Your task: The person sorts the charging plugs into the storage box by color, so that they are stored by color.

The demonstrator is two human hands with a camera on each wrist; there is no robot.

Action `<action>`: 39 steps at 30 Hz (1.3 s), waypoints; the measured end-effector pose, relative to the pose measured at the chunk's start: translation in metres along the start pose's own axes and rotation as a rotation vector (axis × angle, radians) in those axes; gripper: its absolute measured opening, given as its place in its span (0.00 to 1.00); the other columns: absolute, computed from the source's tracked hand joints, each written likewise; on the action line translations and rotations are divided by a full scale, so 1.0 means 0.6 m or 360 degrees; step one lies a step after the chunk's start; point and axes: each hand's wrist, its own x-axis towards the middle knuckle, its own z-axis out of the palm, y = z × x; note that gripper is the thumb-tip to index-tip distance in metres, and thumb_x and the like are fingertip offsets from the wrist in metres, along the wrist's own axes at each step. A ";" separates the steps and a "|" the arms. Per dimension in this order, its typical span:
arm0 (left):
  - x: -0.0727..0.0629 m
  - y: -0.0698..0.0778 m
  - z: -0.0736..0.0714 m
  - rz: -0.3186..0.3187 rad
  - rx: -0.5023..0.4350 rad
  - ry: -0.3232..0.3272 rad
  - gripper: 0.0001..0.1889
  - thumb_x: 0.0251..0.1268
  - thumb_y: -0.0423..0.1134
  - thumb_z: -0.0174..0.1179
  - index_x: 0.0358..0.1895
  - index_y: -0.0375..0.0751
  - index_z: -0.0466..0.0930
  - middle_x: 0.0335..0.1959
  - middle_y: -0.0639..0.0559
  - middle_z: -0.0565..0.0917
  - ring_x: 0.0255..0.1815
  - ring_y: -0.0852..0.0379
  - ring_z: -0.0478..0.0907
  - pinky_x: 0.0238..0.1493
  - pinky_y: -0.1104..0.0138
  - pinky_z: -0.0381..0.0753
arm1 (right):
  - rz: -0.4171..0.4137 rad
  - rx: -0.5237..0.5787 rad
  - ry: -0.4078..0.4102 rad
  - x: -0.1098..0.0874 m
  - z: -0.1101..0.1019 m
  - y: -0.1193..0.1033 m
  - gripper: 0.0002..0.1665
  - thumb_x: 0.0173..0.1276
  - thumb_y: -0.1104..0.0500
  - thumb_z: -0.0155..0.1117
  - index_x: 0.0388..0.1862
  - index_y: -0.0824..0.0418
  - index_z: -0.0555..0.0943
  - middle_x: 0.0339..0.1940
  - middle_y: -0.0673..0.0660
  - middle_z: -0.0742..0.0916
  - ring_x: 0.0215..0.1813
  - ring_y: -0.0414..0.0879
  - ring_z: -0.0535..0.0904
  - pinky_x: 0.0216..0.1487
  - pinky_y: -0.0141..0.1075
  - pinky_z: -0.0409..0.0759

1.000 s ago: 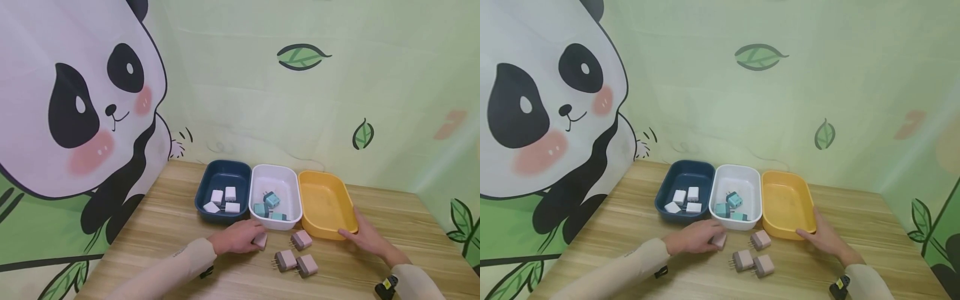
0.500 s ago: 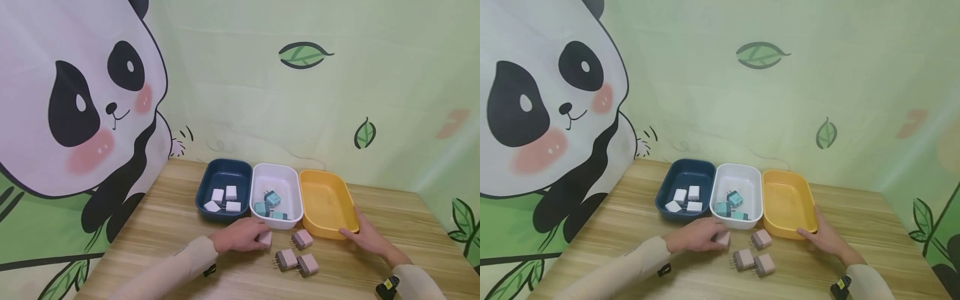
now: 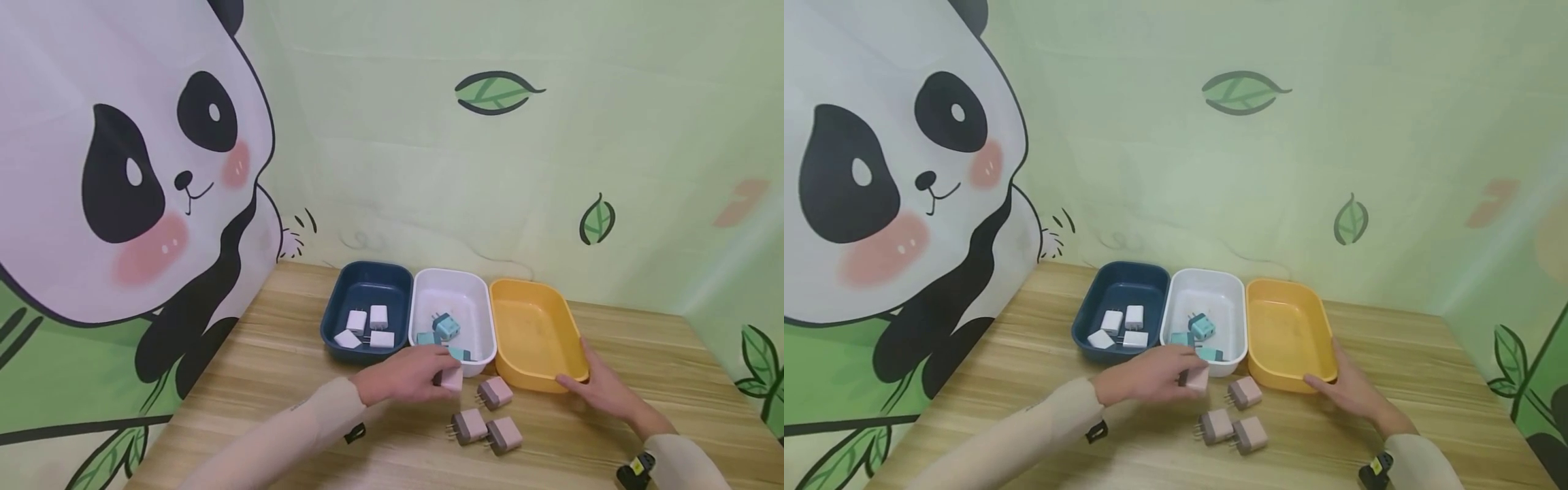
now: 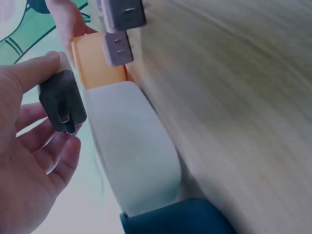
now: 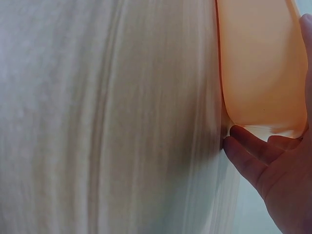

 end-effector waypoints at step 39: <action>0.153 0.026 -0.002 -0.0072 0.0027 0.0156 0.27 0.68 0.56 0.53 0.65 0.47 0.71 0.60 0.54 0.75 0.57 0.62 0.70 0.59 0.74 0.66 | 0.0063 -0.0069 -0.0045 0.001 0.000 0.000 0.57 0.66 0.48 0.63 0.73 0.74 0.38 0.66 0.80 0.61 0.60 0.67 0.66 0.58 0.62 0.63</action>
